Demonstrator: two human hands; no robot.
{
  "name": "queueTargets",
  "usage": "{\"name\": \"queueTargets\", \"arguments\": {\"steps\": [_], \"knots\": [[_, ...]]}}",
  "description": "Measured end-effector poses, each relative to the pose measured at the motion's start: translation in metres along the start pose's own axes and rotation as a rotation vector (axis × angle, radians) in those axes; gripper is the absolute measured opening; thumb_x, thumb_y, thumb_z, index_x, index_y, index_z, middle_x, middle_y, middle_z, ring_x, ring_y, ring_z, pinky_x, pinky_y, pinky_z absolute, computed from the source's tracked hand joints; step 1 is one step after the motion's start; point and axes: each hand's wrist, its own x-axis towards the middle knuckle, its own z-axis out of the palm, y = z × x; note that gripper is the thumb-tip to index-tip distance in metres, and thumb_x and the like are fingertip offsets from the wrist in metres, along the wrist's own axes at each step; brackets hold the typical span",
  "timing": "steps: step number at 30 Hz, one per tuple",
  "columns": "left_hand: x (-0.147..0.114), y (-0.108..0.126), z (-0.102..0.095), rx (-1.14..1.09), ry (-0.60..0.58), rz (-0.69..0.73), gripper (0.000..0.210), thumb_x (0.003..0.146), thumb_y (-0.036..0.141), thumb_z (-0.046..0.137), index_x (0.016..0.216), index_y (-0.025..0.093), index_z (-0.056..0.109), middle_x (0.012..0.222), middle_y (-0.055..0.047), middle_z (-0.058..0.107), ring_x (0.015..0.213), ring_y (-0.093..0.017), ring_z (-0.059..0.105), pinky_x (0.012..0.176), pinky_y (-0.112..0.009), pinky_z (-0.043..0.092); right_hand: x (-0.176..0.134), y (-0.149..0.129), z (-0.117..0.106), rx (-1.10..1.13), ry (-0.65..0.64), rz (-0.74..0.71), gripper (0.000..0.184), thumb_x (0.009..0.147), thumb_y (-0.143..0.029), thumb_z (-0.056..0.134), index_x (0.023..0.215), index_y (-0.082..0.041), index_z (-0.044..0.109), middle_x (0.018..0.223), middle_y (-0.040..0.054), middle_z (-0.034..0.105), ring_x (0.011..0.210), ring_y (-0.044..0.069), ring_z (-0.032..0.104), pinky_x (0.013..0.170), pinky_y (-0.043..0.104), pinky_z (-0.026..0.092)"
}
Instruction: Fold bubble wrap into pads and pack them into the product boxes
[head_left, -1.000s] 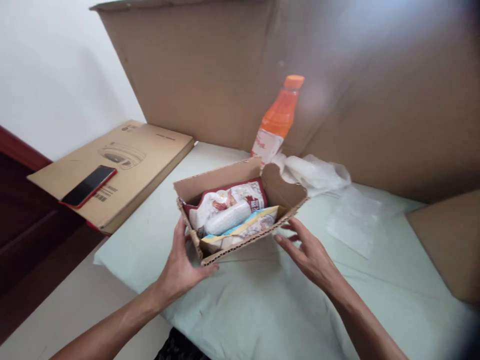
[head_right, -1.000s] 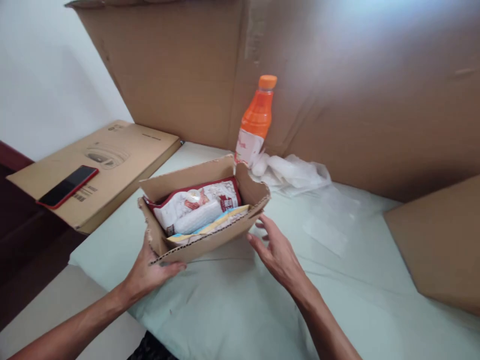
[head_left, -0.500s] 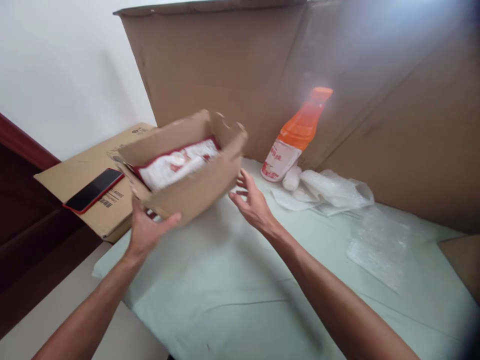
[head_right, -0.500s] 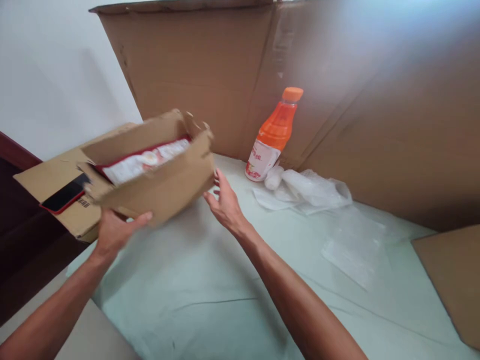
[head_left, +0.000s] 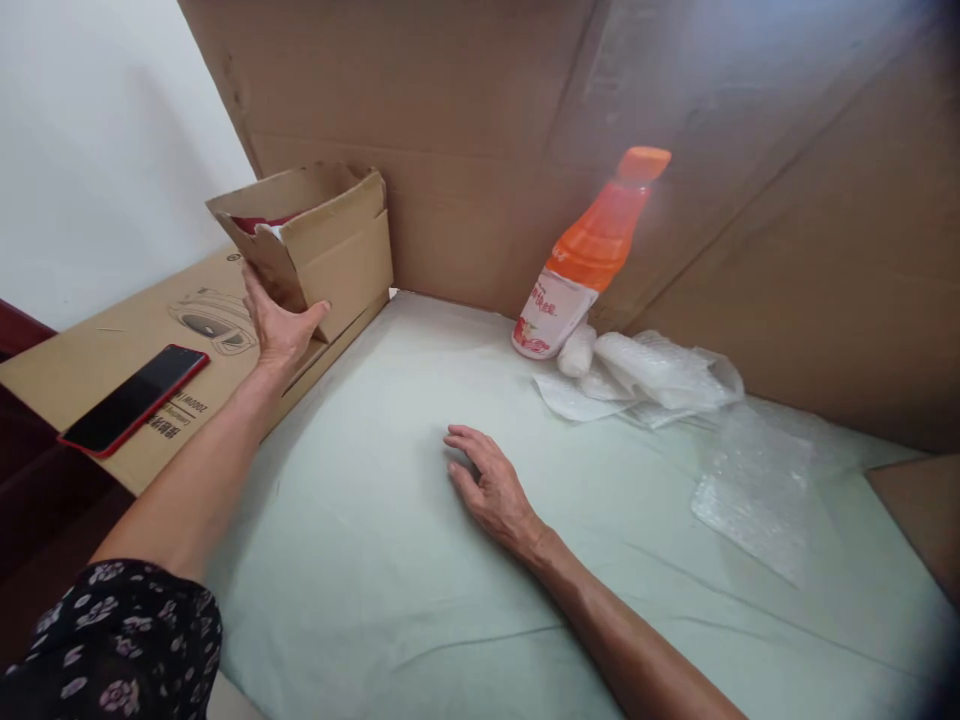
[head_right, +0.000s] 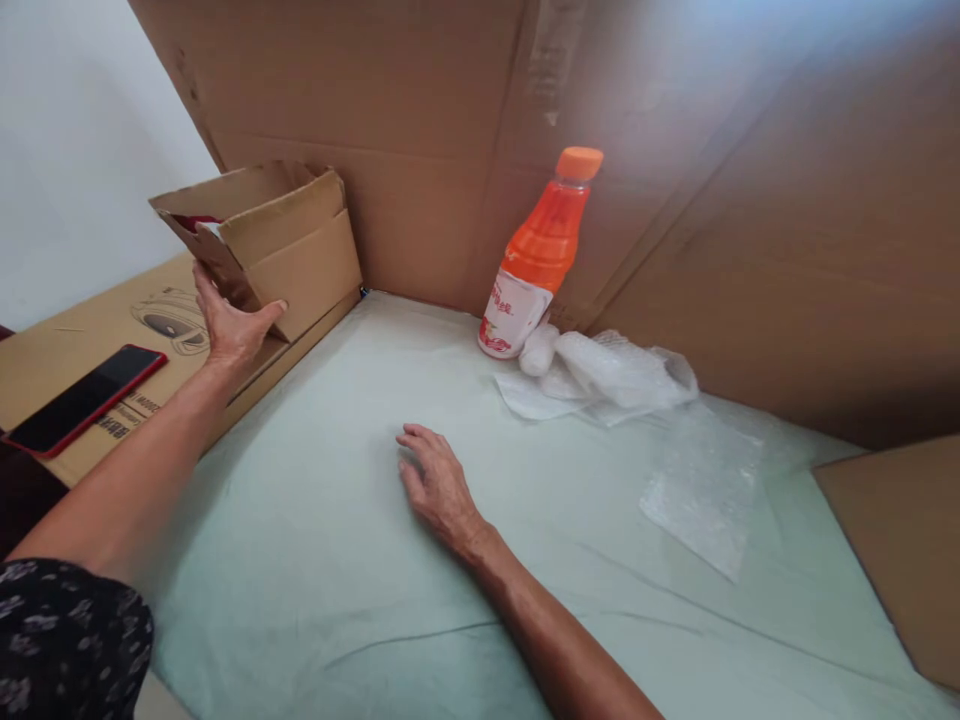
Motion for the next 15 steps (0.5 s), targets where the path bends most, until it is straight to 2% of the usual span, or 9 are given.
{"name": "queueTargets", "arguments": {"steps": [3,5,7,10,11,13,15], "knots": [[0.01,0.008,0.008,0.028,0.093,-0.081,0.113,0.062,0.025,0.084,0.156,0.014,0.022,0.165,-0.021,0.029,0.155,-0.036,0.028,0.129,-0.056,0.022,-0.002,-0.001,-0.002,-0.002,0.017,-0.008,0.032,0.093,-0.02,0.057,0.122,-0.022,0.069,0.135,0.0135,0.067,0.127,0.026,0.063,0.109,0.048,0.053],[0.01,0.014,0.008,0.02,0.099,-0.101,0.112,0.063,0.025,0.084,0.156,0.012,0.022,0.166,-0.023,0.028,0.156,-0.036,0.026,0.129,-0.056,0.022,-0.001,-0.001,-0.001,-0.007,0.019,-0.025,0.031,0.093,-0.019,0.056,0.121,-0.022,0.069,0.135,0.0132,0.067,0.127,0.026,0.063,0.109,0.048,0.052],[-0.004,0.021,0.006,0.023,0.071,-0.125,0.113,0.068,0.029,0.083,0.158,0.009,0.018,0.167,-0.025,0.023,0.159,-0.038,0.018,0.129,-0.058,0.019,0.002,-0.002,0.002,-0.027,0.022,-0.031,0.031,0.092,-0.017,0.056,0.119,-0.022,0.07,0.137,0.013,0.067,0.128,0.026,0.062,0.109,0.048,0.052],[-0.057,0.035,0.005,0.046,-0.074,-0.086,0.107,0.084,0.047,0.072,0.159,0.003,0.01,0.17,-0.025,0.014,0.161,-0.041,0.003,0.129,-0.062,0.011,0.004,-0.012,0.008,-0.118,-0.002,-0.012,0.029,0.091,-0.014,0.058,0.117,-0.016,0.071,0.137,0.0152,0.067,0.127,0.026,0.062,0.109,0.046,0.05],[-0.082,0.04,0.006,0.046,-0.111,-0.024,0.105,0.087,0.05,0.069,0.159,0.002,0.011,0.17,-0.026,0.014,0.16,-0.041,0.005,0.129,-0.063,0.011,0.003,-0.019,0.01,-0.166,-0.037,-0.015,0.027,0.091,-0.014,0.06,0.115,-0.015,0.071,0.136,0.0156,0.067,0.127,0.026,0.062,0.109,0.045,0.05],[-0.133,0.047,0.009,0.06,-0.266,0.129,0.101,0.085,0.052,0.067,0.158,0.001,0.02,0.167,-0.029,0.021,0.158,-0.042,0.018,0.128,-0.061,0.021,-0.002,-0.032,0.013,-0.282,-0.144,-0.05,0.024,0.091,-0.017,0.063,0.113,-0.014,0.072,0.134,0.0141,0.068,0.127,0.027,0.061,0.108,0.044,0.049],[-0.177,0.053,0.015,0.105,-0.557,0.252,0.091,0.087,0.059,0.057,0.156,0.005,0.032,0.158,-0.027,0.04,0.15,-0.042,0.037,0.123,-0.06,0.033,-0.014,-0.041,0.014,-0.405,-0.218,-0.105,0.027,0.094,-0.021,0.061,0.12,-0.016,0.069,0.138,0.0107,0.066,0.131,0.027,0.057,0.106,0.045,0.048]]}}
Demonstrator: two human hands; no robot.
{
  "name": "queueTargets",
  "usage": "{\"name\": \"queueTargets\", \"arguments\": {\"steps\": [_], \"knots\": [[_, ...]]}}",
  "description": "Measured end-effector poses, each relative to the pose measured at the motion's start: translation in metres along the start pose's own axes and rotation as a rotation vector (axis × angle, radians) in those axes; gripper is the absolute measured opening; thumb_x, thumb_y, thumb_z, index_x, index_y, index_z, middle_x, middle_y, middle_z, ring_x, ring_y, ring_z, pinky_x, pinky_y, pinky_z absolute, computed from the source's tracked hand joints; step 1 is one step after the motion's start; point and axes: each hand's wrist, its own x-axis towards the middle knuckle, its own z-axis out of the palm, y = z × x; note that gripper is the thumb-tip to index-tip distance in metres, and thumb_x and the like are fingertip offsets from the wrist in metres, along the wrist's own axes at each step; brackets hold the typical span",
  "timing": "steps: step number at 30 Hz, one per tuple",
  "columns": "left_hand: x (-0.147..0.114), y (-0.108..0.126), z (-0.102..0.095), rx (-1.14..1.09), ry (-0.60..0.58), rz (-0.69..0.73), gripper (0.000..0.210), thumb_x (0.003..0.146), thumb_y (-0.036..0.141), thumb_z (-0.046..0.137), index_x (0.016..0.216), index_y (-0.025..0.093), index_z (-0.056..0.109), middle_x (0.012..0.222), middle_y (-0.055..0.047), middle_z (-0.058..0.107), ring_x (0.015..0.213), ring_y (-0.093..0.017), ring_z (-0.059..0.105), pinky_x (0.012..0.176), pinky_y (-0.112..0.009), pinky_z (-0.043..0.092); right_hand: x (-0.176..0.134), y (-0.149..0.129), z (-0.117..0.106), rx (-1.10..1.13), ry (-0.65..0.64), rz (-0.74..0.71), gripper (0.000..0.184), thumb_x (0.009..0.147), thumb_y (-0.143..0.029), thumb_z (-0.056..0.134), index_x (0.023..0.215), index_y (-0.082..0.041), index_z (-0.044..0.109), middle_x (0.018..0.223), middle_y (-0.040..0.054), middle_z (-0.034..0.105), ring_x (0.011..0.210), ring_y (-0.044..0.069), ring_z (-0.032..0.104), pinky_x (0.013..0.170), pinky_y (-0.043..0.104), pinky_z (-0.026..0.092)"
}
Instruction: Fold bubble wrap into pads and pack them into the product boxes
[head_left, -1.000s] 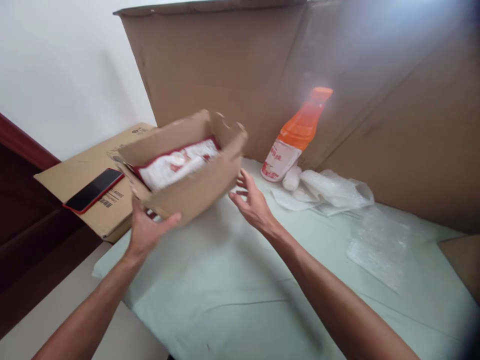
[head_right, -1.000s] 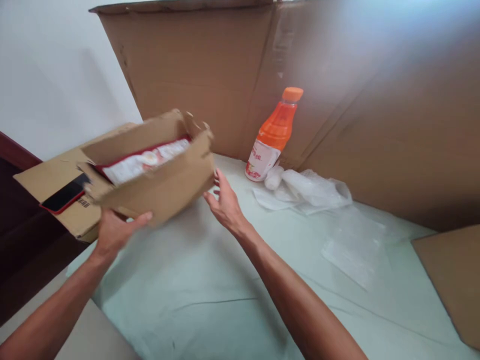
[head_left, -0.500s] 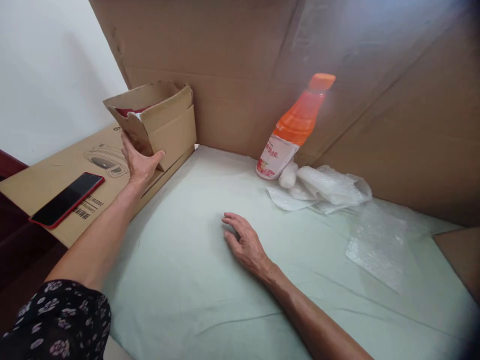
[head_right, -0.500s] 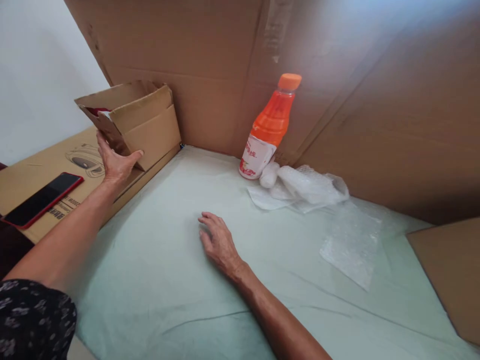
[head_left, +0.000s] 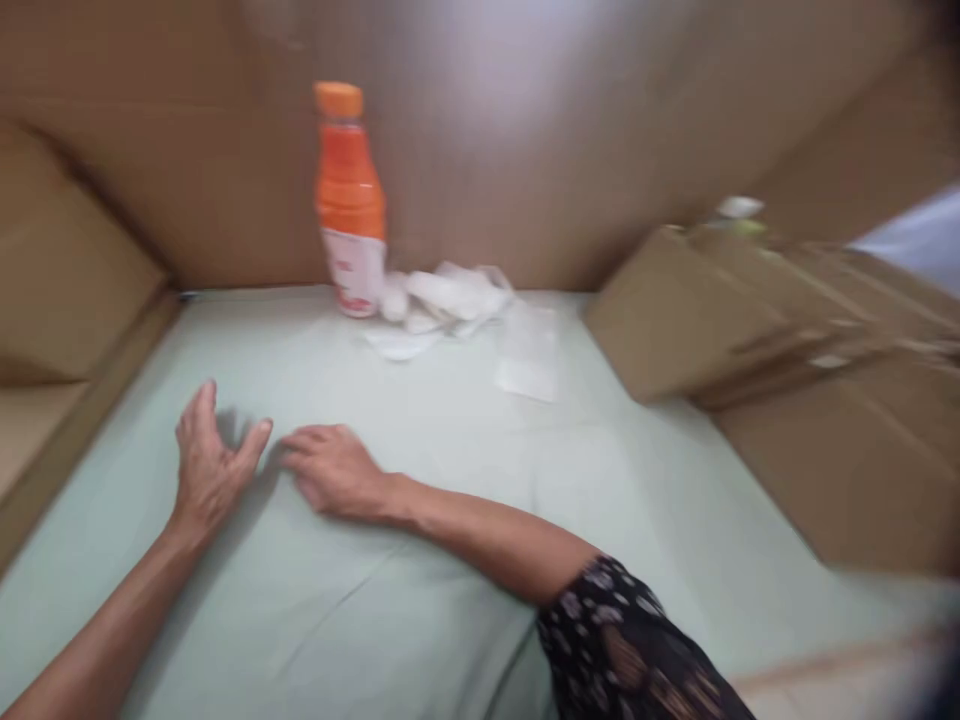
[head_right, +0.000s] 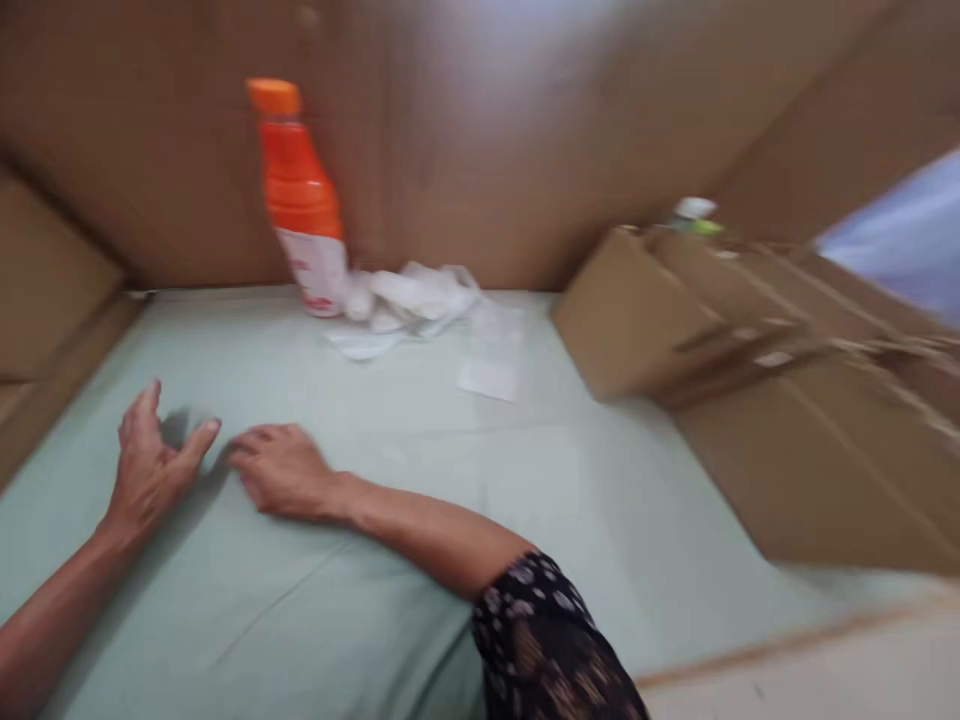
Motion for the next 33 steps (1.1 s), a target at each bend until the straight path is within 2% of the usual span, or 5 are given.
{"name": "queueTargets", "arguments": {"steps": [7,13,18,28,33], "knots": [[-0.044,0.049,0.052,0.232,-0.318,0.386,0.074,0.097,0.063,0.026,0.138,0.009,0.058,0.149,-0.026,0.053,0.143,-0.045,0.045,0.117,-0.065,0.034,-0.131,-0.003,-0.053,-0.206,-0.072,-0.135,0.024,0.101,-0.032,0.053,0.115,-0.024,0.071,0.138,0.0028,0.067,0.131,0.019,0.055,0.101,0.035,0.046],[-0.061,0.078,0.059,0.308,-0.293,0.482,0.076,0.098,0.062,0.024,0.135,0.007,0.062,0.149,-0.027,0.052,0.143,-0.044,0.045,0.118,-0.062,0.032,-0.236,0.078,-0.234,-0.685,0.495,0.667,0.037,0.094,-0.026,0.058,0.129,-0.02,0.064,0.145,0.0151,0.06,0.139,0.034,0.048,0.109,0.051,0.038],[-0.062,0.083,0.06,0.284,-0.278,0.465,0.072,0.097,0.06,0.03,0.134,0.008,0.063,0.148,-0.026,0.054,0.142,-0.042,0.046,0.118,-0.06,0.034,-0.266,0.139,-0.329,-0.818,0.349,1.222,0.036,0.083,-0.026,0.067,0.116,-0.013,0.067,0.112,0.0199,0.073,0.109,0.038,0.064,0.093,0.052,0.046],[-0.071,0.091,0.055,0.06,-0.292,0.349,0.063,0.088,0.062,0.049,0.13,0.018,0.064,0.145,-0.021,0.058,0.138,-0.042,0.052,0.114,-0.061,0.042,-0.354,0.013,-0.288,-0.48,0.372,0.687,0.023,0.093,-0.044,0.059,0.085,-0.027,0.073,0.084,0.0053,0.075,0.087,0.027,0.07,0.086,0.045,0.051],[-0.111,0.149,0.05,-0.264,-0.461,0.436,0.074,0.088,0.057,0.062,0.152,0.024,0.044,0.16,-0.016,0.044,0.148,-0.037,0.044,0.118,-0.056,0.042,-0.401,-0.064,-0.25,-0.237,0.915,0.729,0.033,0.088,-0.048,0.07,0.121,-0.046,0.072,0.129,0.007,0.071,0.13,0.039,0.06,0.112,0.06,0.044]]}}
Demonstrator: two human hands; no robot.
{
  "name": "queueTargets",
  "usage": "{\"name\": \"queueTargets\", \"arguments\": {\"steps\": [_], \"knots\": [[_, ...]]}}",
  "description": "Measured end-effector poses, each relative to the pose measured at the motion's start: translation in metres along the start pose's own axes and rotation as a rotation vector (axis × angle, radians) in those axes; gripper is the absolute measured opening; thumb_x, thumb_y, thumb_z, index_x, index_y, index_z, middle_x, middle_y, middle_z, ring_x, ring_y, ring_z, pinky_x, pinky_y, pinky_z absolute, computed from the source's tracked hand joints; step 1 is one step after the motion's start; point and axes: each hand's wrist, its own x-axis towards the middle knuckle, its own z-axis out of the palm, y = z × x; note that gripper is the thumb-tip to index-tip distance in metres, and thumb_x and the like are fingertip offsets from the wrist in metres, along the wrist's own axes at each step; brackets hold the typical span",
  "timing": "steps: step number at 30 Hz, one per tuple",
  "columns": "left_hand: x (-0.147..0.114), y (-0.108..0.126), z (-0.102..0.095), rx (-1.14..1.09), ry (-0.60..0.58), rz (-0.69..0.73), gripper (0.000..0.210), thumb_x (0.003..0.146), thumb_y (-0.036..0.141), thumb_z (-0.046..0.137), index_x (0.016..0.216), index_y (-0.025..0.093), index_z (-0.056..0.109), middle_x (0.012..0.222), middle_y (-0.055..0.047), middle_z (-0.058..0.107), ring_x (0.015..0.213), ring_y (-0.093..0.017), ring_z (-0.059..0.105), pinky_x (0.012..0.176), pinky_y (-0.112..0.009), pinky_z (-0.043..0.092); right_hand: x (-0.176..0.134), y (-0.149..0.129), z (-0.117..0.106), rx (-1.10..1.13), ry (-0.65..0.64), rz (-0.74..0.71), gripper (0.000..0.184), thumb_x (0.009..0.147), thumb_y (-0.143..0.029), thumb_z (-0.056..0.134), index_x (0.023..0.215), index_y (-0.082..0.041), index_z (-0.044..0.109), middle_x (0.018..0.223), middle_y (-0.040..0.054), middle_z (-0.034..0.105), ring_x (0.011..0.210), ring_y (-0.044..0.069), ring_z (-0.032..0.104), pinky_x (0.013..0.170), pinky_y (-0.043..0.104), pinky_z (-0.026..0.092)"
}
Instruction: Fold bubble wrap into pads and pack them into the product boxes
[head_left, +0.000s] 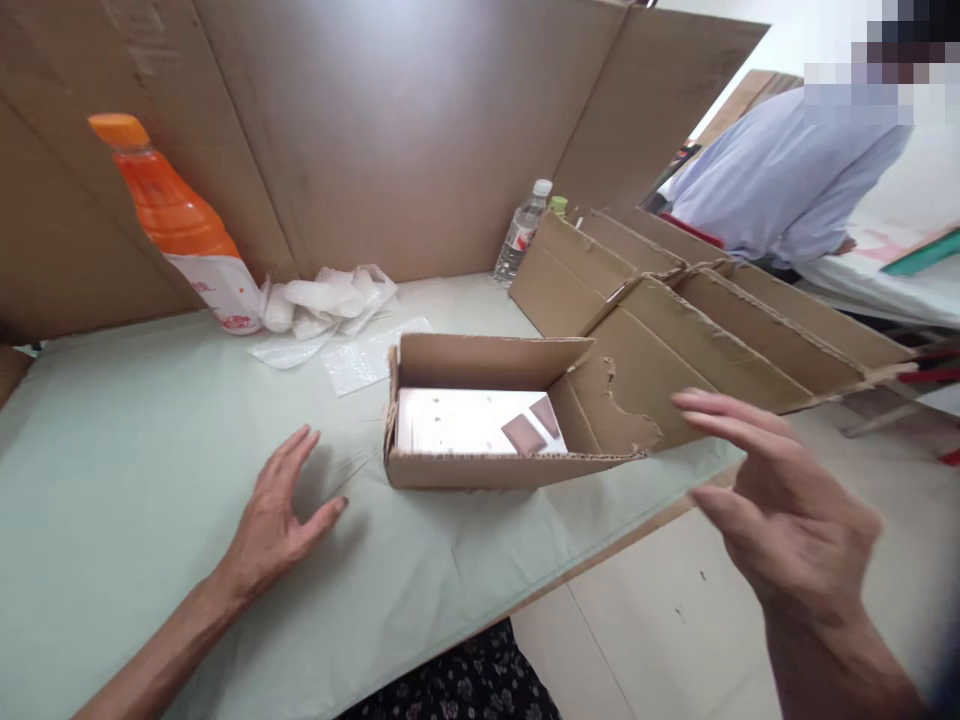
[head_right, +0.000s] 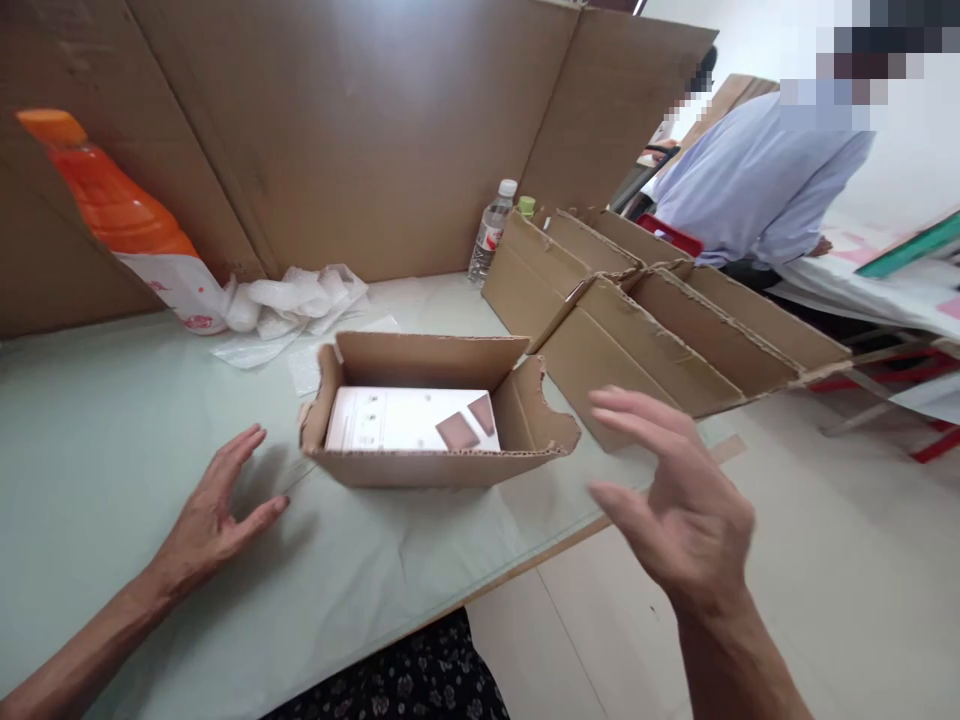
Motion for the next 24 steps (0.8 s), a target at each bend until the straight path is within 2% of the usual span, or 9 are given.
{"name": "queueTargets", "arguments": {"steps": [2,5,7,11,13,15,18,21,24], "knots": [[-0.002,0.027,0.013,-0.138,-0.059,0.051,0.083,0.086,0.054,0.067,0.158,0.029,0.034,0.162,-0.014,0.041,0.15,-0.036,0.042,0.12,-0.056,0.041,-0.028,0.013,0.0,0.129,0.05,0.199,0.039,0.09,-0.051,0.064,0.129,-0.048,0.068,0.137,0.0077,0.067,0.129,0.039,0.061,0.106,0.059,0.049],[-0.006,0.057,0.034,-0.292,-0.129,0.052,0.094,0.084,0.051,0.071,0.163,0.029,0.022,0.162,-0.016,0.041,0.148,-0.037,0.044,0.119,-0.058,0.042,-0.059,0.041,0.019,0.183,-0.203,0.388,0.049,0.084,-0.054,0.071,0.129,-0.038,0.066,0.125,0.0105,0.072,0.108,0.036,0.072,0.089,0.053,0.061],[-0.01,0.067,0.046,-0.364,-0.135,0.057,0.098,0.084,0.051,0.071,0.164,0.027,0.018,0.162,-0.017,0.04,0.149,-0.038,0.043,0.12,-0.059,0.041,-0.068,0.052,0.04,0.177,-0.362,0.426,0.05,0.081,-0.056,0.073,0.124,-0.032,0.066,0.111,0.011,0.075,0.097,0.033,0.075,0.078,0.047,0.064],[-0.017,0.062,0.047,-0.406,-0.025,-0.037,0.094,0.083,0.054,0.07,0.162,0.027,0.025,0.16,-0.016,0.044,0.148,-0.037,0.044,0.121,-0.059,0.04,-0.06,0.041,0.083,0.255,-0.46,0.397,0.04,0.086,-0.053,0.07,0.117,-0.029,0.064,0.1,0.0107,0.076,0.093,0.031,0.076,0.075,0.041,0.065],[-0.021,0.046,0.032,-0.409,0.059,-0.173,0.087,0.08,0.057,0.073,0.154,0.026,0.04,0.147,-0.016,0.057,0.139,-0.038,0.054,0.116,-0.06,0.045,-0.046,0.023,0.105,0.321,-0.551,0.33,0.038,0.088,-0.051,0.069,0.117,-0.028,0.064,0.103,0.011,0.075,0.098,0.031,0.075,0.081,0.043,0.065],[-0.022,0.021,0.006,-0.427,0.161,-0.332,0.082,0.072,0.061,0.077,0.141,0.022,0.054,0.13,-0.017,0.068,0.127,-0.039,0.063,0.11,-0.059,0.051,-0.029,0.0,0.137,0.41,-0.663,0.258,0.044,0.088,-0.049,0.069,0.126,-0.027,0.062,0.115,0.0125,0.073,0.104,0.031,0.074,0.086,0.044,0.064],[-0.011,-0.023,-0.043,-0.415,0.378,-0.518,0.081,0.059,0.062,0.084,0.123,0.017,0.061,0.117,-0.017,0.073,0.115,-0.04,0.068,0.101,-0.057,0.056,0.0,-0.036,0.205,0.595,-0.807,0.148,0.063,0.088,-0.048,0.068,0.145,-0.026,0.052,0.143,0.0148,0.06,0.12,0.031,0.067,0.097,0.048,0.06],[0.013,-0.06,-0.083,-0.3,0.568,-0.592,0.077,0.054,0.057,0.086,0.115,0.018,0.06,0.113,-0.014,0.073,0.111,-0.037,0.069,0.097,-0.054,0.058,0.028,-0.064,0.282,0.779,-0.822,0.066,0.082,0.084,-0.047,0.07,0.157,-0.025,0.039,0.159,0.0149,0.046,0.137,0.031,0.055,0.109,0.049,0.052],[0.036,-0.082,-0.098,-0.266,0.662,-0.581,0.068,0.059,0.051,0.083,0.115,0.021,0.059,0.12,-0.012,0.071,0.116,-0.035,0.067,0.101,-0.051,0.057,0.053,-0.072,0.333,0.814,-0.822,0.019,0.083,0.083,-0.045,0.071,0.157,-0.024,0.04,0.159,0.014,0.047,0.14,0.03,0.053,0.109,0.049,0.051]]}}
